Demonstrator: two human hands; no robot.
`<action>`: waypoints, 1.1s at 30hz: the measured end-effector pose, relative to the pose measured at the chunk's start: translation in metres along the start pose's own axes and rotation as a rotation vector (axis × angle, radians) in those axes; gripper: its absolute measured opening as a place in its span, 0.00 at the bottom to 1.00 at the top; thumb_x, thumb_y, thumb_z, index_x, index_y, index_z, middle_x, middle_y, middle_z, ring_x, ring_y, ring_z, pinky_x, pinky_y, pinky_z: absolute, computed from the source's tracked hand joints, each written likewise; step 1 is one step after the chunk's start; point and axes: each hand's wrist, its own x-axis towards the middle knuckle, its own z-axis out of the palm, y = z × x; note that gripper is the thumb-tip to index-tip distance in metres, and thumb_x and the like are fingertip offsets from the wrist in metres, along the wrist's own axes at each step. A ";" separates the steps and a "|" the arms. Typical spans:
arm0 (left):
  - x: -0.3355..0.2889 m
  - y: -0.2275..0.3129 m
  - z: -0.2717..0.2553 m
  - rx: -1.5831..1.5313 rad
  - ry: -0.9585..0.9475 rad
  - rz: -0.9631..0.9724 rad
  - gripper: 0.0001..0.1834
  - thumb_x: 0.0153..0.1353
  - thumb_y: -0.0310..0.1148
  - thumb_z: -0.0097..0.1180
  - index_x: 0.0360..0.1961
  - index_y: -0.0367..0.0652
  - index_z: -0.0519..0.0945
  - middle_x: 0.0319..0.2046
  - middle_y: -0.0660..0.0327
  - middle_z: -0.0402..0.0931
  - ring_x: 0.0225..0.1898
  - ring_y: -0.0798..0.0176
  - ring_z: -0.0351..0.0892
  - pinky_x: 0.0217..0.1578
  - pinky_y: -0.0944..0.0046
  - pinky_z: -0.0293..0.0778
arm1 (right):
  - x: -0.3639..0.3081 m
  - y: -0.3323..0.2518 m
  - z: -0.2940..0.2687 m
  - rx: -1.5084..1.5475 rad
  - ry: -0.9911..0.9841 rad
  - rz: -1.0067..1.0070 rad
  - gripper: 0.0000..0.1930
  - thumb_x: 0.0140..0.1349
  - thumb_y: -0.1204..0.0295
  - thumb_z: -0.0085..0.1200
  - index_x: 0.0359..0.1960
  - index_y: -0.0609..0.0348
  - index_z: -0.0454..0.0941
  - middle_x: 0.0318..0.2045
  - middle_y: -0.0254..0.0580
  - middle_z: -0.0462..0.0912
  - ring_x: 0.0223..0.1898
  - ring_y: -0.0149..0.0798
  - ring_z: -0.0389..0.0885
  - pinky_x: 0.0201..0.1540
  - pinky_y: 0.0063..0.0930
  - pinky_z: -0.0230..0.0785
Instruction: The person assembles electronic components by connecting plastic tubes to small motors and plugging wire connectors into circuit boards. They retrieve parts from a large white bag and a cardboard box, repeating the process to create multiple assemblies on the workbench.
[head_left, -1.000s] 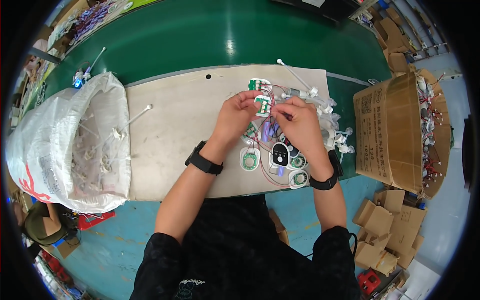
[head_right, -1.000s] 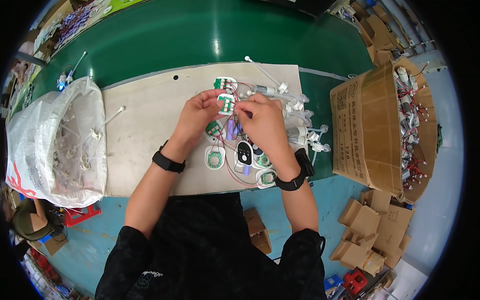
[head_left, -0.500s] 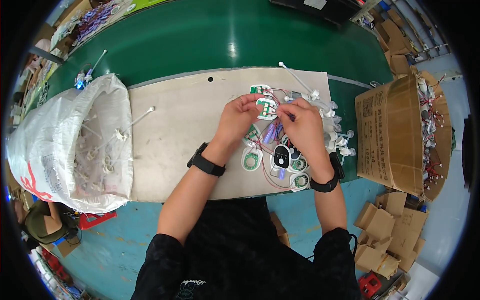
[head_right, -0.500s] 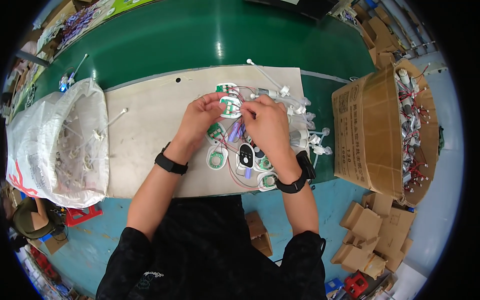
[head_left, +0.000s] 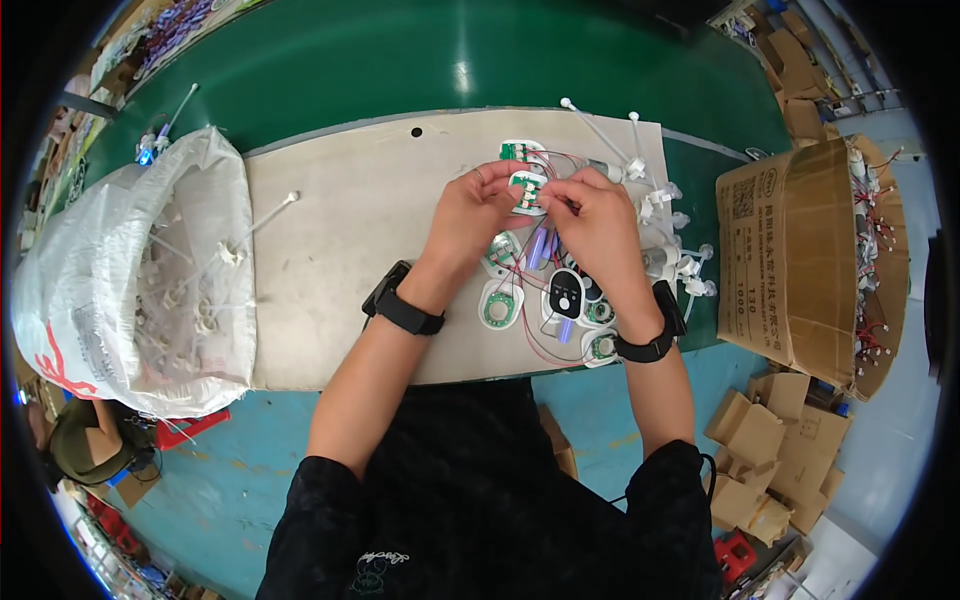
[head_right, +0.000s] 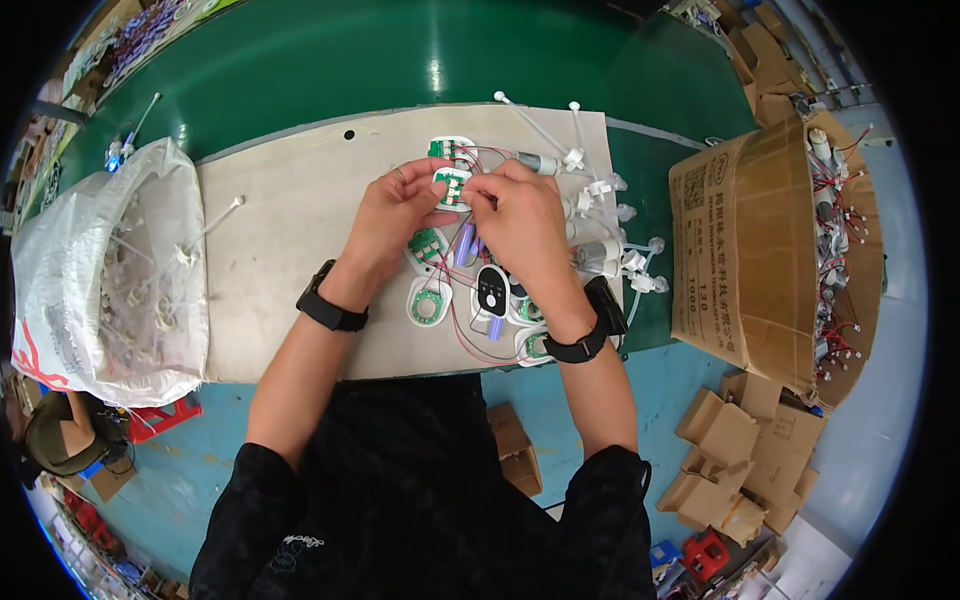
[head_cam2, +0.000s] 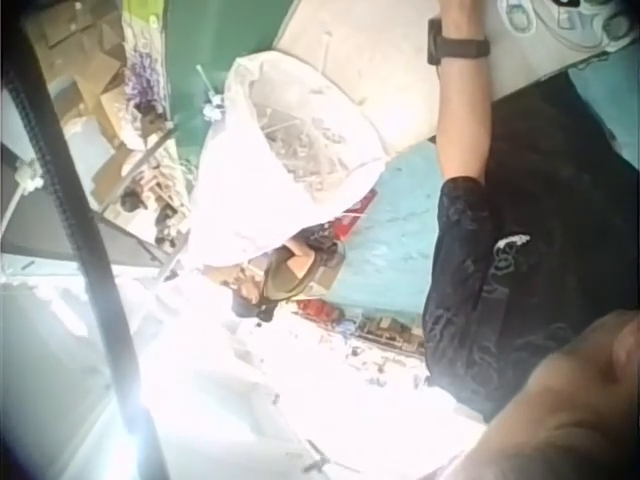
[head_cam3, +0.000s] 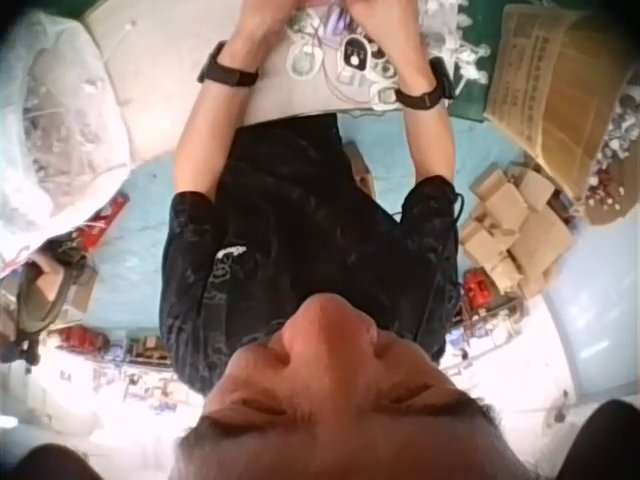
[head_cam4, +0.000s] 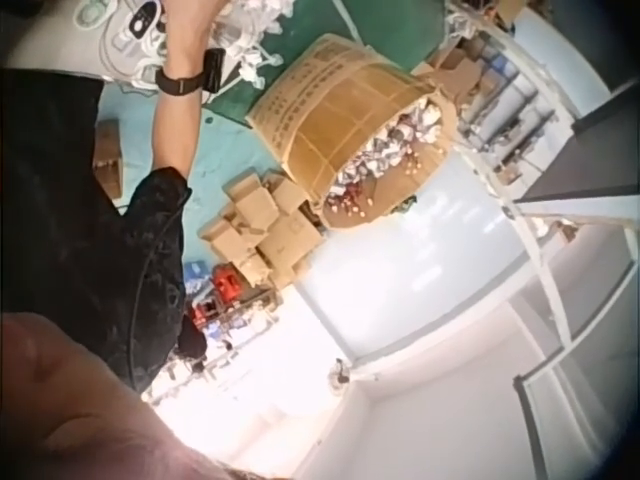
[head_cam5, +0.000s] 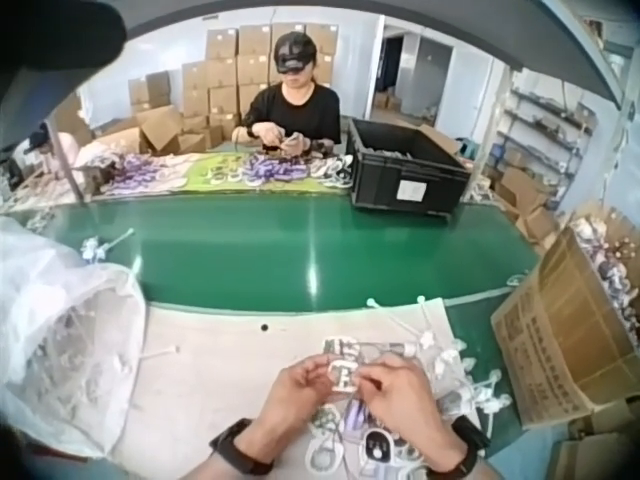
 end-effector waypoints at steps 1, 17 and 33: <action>0.000 0.001 0.000 -0.001 0.001 -0.003 0.18 0.70 0.23 0.54 0.60 0.35 0.74 0.45 0.61 0.83 0.45 0.70 0.83 0.47 0.70 0.83 | 0.000 0.000 0.003 -0.044 0.011 -0.016 0.05 0.56 0.75 0.66 0.34 0.61 0.88 0.28 0.42 0.82 0.25 0.38 0.82 0.30 0.31 0.72; 0.003 -0.002 -0.003 0.091 0.070 0.006 0.18 0.68 0.20 0.54 0.59 0.32 0.75 0.46 0.58 0.83 0.45 0.68 0.84 0.47 0.69 0.84 | 0.003 0.003 0.007 0.029 -0.087 0.040 0.06 0.59 0.76 0.64 0.37 0.63 0.86 0.30 0.43 0.82 0.27 0.38 0.83 0.31 0.29 0.74; -0.010 0.035 -0.012 0.896 0.082 0.184 0.17 0.70 0.29 0.55 0.58 0.37 0.80 0.47 0.56 0.85 0.45 0.66 0.84 0.43 0.67 0.80 | 0.006 -0.001 -0.025 -0.208 -0.186 -0.185 0.08 0.60 0.76 0.63 0.41 0.61 0.85 0.37 0.43 0.84 0.41 0.43 0.84 0.38 0.33 0.76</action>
